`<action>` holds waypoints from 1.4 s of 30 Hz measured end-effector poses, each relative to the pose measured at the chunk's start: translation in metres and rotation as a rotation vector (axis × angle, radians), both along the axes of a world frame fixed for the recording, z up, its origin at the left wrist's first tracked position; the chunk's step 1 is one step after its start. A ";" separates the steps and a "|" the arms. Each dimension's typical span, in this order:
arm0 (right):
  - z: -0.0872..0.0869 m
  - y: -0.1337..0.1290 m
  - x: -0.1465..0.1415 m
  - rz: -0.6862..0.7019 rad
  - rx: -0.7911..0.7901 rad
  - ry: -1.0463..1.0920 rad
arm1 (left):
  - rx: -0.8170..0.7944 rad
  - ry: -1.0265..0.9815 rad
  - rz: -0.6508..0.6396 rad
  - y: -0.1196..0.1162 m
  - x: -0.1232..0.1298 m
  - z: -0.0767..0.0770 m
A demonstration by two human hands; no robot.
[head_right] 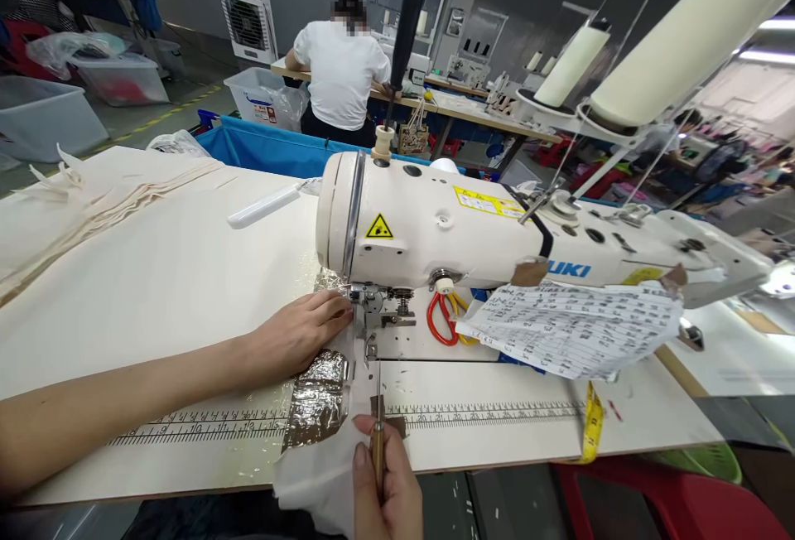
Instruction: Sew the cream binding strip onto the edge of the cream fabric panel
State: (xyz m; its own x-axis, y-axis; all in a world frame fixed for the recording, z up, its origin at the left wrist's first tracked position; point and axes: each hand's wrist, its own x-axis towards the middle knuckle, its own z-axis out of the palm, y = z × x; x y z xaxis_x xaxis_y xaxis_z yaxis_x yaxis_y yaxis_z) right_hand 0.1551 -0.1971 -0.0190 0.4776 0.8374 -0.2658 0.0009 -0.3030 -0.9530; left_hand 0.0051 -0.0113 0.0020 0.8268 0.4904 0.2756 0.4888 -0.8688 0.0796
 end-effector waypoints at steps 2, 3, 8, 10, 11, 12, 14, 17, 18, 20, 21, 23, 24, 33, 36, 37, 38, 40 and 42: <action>0.004 0.006 0.001 0.010 0.019 0.001 | -0.013 0.003 0.002 0.003 0.001 0.003; 0.005 0.009 0.001 0.018 0.029 -0.009 | -0.020 -0.004 -0.001 0.004 0.001 0.003; 0.007 0.015 0.000 0.044 0.062 -0.126 | -0.059 -0.113 -0.088 0.011 -0.005 0.002; 0.008 0.016 0.000 0.062 0.080 -0.198 | -0.074 -0.144 -0.136 0.013 -0.006 0.002; 0.009 0.017 0.001 0.071 0.086 -0.228 | -0.077 -0.153 -0.152 0.014 -0.007 0.001; 0.010 0.018 0.001 0.079 0.085 -0.250 | -0.076 -0.159 -0.160 0.015 -0.007 0.001; 0.014 0.022 0.002 0.099 0.073 -0.281 | -0.056 -0.168 -0.157 0.016 -0.006 0.000; 0.021 0.030 0.003 0.139 0.050 -0.311 | -0.005 -0.178 -0.120 0.016 -0.005 0.000; 0.023 0.032 0.003 0.150 0.045 -0.311 | 0.004 -0.181 -0.108 0.016 -0.005 0.000; 0.026 0.037 0.002 0.162 0.051 -0.306 | 0.004 -0.194 -0.098 0.016 -0.006 0.002; 0.027 0.040 0.002 0.164 0.058 -0.306 | -0.005 -0.204 -0.107 0.016 -0.007 0.002; 0.028 0.044 0.002 0.176 0.068 -0.312 | -0.026 -0.223 -0.147 0.016 -0.008 0.002; 0.028 0.045 0.002 0.185 0.068 -0.316 | -0.034 -0.227 -0.167 0.016 -0.008 0.001; 0.012 0.058 0.009 0.270 0.153 -0.390 | -0.010 -0.198 -0.131 0.016 -0.009 -0.002; 0.009 0.061 0.009 0.271 0.176 -0.405 | -0.024 -0.239 -0.145 0.012 -0.009 0.002; 0.009 0.062 0.009 0.272 0.180 -0.410 | -0.034 -0.241 -0.159 0.011 -0.009 0.003; 0.010 0.063 0.009 0.274 0.181 -0.414 | -0.039 -0.232 -0.169 0.011 -0.009 0.003; 0.011 0.064 0.009 0.277 0.183 -0.423 | -0.029 -0.185 -0.171 0.011 -0.008 0.003; 0.012 0.066 0.009 0.283 0.183 -0.428 | -0.006 -0.133 -0.148 0.012 -0.007 0.001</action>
State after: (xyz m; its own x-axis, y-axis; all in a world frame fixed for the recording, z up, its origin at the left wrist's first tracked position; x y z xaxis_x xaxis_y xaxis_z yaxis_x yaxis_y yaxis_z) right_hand 0.1638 -0.1316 -0.0067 0.2602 0.9634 0.0652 0.4583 -0.0638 -0.8865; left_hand -0.0024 0.0006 0.0032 0.8463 0.3685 0.3847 0.3408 -0.9295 0.1406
